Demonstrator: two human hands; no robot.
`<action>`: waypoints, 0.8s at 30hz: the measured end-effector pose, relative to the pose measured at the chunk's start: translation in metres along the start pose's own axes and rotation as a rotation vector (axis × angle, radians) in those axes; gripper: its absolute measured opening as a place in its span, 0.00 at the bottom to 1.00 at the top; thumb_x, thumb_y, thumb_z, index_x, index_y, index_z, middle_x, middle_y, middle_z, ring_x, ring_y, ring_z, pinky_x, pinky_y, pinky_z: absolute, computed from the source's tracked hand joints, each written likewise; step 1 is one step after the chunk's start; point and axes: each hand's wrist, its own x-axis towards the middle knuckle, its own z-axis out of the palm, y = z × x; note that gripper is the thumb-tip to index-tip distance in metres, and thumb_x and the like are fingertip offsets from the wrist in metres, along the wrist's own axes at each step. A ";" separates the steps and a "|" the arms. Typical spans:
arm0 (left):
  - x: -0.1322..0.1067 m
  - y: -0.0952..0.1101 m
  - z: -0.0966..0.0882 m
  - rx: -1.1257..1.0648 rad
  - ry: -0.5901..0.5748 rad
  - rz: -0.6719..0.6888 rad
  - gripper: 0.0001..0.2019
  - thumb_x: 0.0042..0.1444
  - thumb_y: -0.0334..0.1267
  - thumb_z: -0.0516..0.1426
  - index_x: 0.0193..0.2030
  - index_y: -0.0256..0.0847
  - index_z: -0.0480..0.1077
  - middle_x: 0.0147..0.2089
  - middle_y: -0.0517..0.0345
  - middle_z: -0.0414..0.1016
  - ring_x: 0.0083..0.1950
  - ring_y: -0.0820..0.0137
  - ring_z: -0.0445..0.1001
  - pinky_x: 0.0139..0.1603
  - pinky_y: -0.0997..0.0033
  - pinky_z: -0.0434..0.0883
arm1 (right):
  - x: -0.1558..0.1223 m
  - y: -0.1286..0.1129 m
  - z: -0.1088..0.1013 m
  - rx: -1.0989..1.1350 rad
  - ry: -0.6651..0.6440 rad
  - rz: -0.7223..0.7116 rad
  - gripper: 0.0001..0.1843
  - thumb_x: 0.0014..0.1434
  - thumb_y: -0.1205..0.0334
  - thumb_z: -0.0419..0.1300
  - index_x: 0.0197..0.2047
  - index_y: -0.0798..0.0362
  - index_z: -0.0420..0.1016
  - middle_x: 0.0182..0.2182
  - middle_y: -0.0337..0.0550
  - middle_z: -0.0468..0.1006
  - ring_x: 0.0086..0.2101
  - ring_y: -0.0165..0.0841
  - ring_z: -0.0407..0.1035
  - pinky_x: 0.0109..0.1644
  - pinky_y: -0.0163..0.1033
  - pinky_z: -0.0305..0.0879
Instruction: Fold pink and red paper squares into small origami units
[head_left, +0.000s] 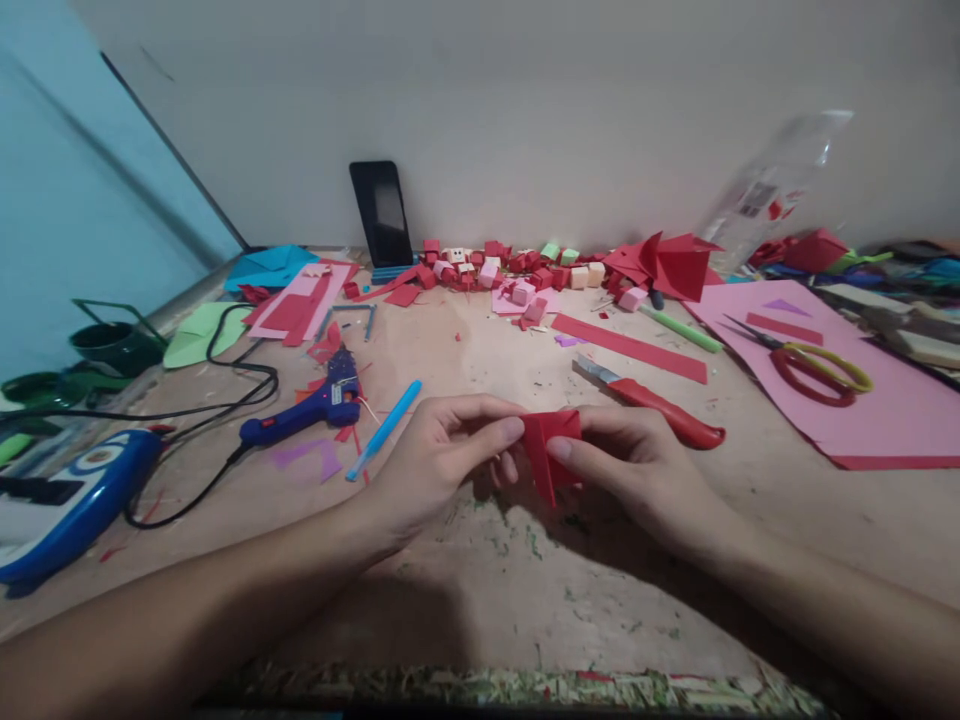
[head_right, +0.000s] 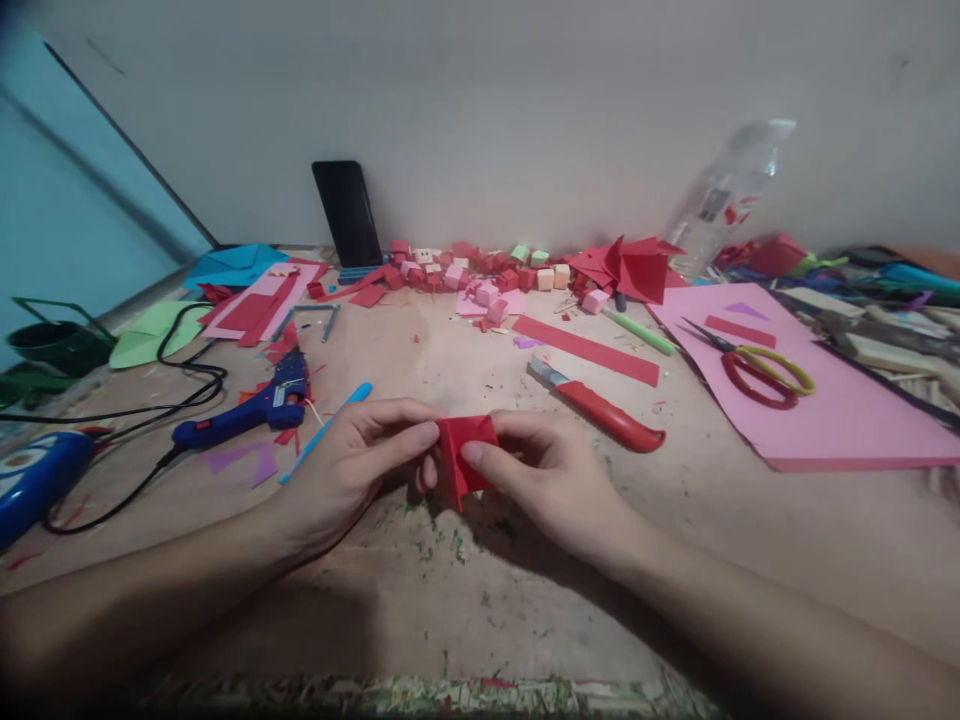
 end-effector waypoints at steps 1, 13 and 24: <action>0.000 -0.001 0.000 -0.004 0.000 -0.008 0.09 0.61 0.42 0.64 0.36 0.36 0.78 0.25 0.59 0.76 0.26 0.74 0.72 0.28 0.76 0.69 | 0.000 0.000 0.001 -0.003 0.005 -0.009 0.11 0.62 0.61 0.64 0.29 0.53 0.82 0.23 0.38 0.80 0.23 0.28 0.70 0.27 0.31 0.67; -0.003 0.008 0.001 0.140 0.079 0.055 0.09 0.63 0.39 0.62 0.35 0.37 0.79 0.25 0.61 0.75 0.27 0.75 0.71 0.29 0.78 0.69 | -0.003 -0.003 0.001 -0.024 -0.013 -0.097 0.10 0.64 0.58 0.66 0.32 0.51 0.83 0.26 0.37 0.80 0.26 0.28 0.73 0.29 0.30 0.68; -0.012 0.014 0.011 0.508 0.115 0.331 0.06 0.62 0.31 0.61 0.38 0.41 0.82 0.37 0.58 0.84 0.35 0.71 0.77 0.36 0.73 0.72 | -0.003 -0.003 0.003 -0.220 -0.041 -0.182 0.12 0.67 0.64 0.61 0.31 0.52 0.80 0.27 0.39 0.81 0.29 0.31 0.73 0.35 0.36 0.67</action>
